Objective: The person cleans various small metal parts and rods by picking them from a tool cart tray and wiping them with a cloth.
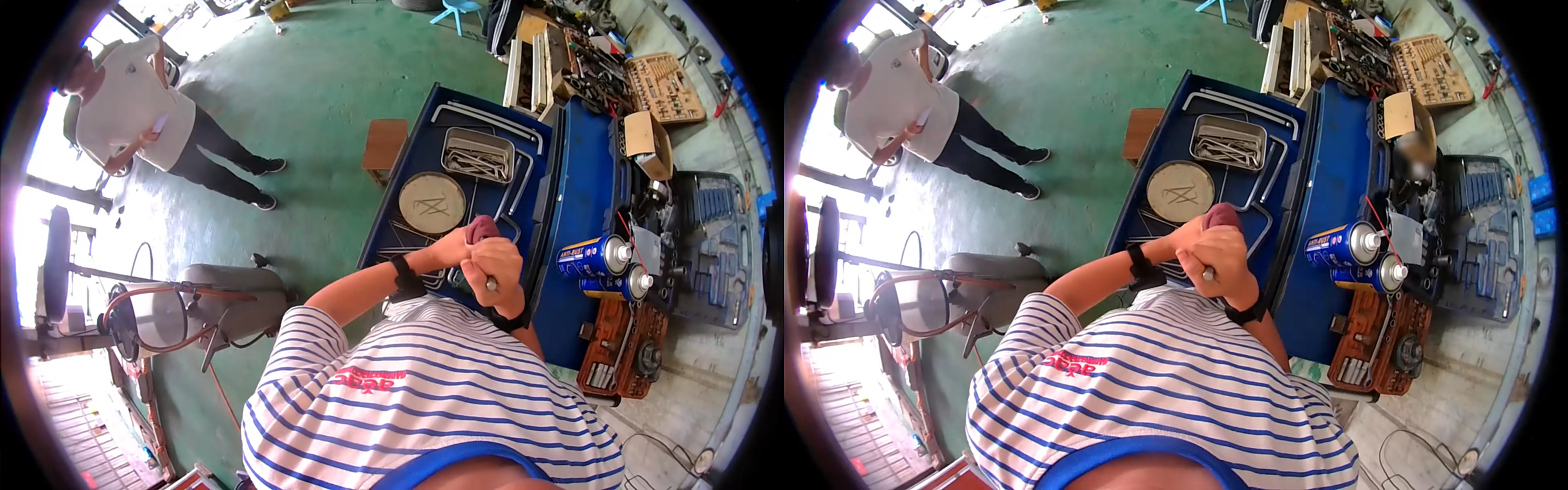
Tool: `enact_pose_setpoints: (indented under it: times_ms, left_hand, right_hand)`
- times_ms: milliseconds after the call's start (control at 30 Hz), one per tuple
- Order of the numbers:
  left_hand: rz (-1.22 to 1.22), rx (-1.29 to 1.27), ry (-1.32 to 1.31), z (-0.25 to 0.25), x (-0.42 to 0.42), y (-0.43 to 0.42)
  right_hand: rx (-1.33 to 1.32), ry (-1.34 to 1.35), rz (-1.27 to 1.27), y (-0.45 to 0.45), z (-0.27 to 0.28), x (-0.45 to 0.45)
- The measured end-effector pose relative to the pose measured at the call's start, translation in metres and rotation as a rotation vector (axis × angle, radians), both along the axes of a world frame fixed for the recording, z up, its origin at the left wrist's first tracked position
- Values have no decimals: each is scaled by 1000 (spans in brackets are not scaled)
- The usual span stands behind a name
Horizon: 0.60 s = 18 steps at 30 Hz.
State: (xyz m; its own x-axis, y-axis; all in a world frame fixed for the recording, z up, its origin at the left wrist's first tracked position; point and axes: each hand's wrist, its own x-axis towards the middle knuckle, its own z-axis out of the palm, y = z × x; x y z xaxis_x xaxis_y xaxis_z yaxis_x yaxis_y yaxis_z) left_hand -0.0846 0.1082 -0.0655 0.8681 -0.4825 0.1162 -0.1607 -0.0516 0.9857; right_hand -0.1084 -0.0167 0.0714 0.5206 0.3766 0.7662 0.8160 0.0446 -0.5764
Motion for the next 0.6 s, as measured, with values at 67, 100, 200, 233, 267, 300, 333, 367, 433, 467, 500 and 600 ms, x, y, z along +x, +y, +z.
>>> enact_pose_setpoints:
  times_ms: [67,100,200,233,267,300,333,367,433,467,500,600]
  left_hand:
    - [93,135,111,17,-7,13]
    - [118,126,71,18,-9,19]
    - [226,436,-113,14,-12,38]
    - [222,442,-114,12,-15,44]
    - [249,325,-5,9,-20,50]
    - [275,208,104,13,-25,54]
    - [269,213,105,18,-28,58]
    - [278,114,238,24,-30,61]
    - [229,-109,395,30,-28,68]
    - [228,-108,395,33,-27,67]
    - [276,-433,621,40,-27,63]
    - [278,-810,828,75,-24,50]
  right_hand:
    - [191,-61,-36,-4,4,-2]
    - [360,-94,-181,0,6,-2]
    - [687,-245,-291,-6,31,15]
    - [688,-300,-261,-14,40,21]
    - [690,-354,-235,-22,46,24]
    - [655,-355,-247,-25,52,25]
    - [620,-357,-260,-27,56,26]
    - [642,-357,-275,-25,58,27]
    - [655,-362,-271,-22,55,26]
    - [665,-363,-260,-20,52,25]
    - [696,-348,-277,-15,48,25]
    - [562,-228,-309,8,27,27]
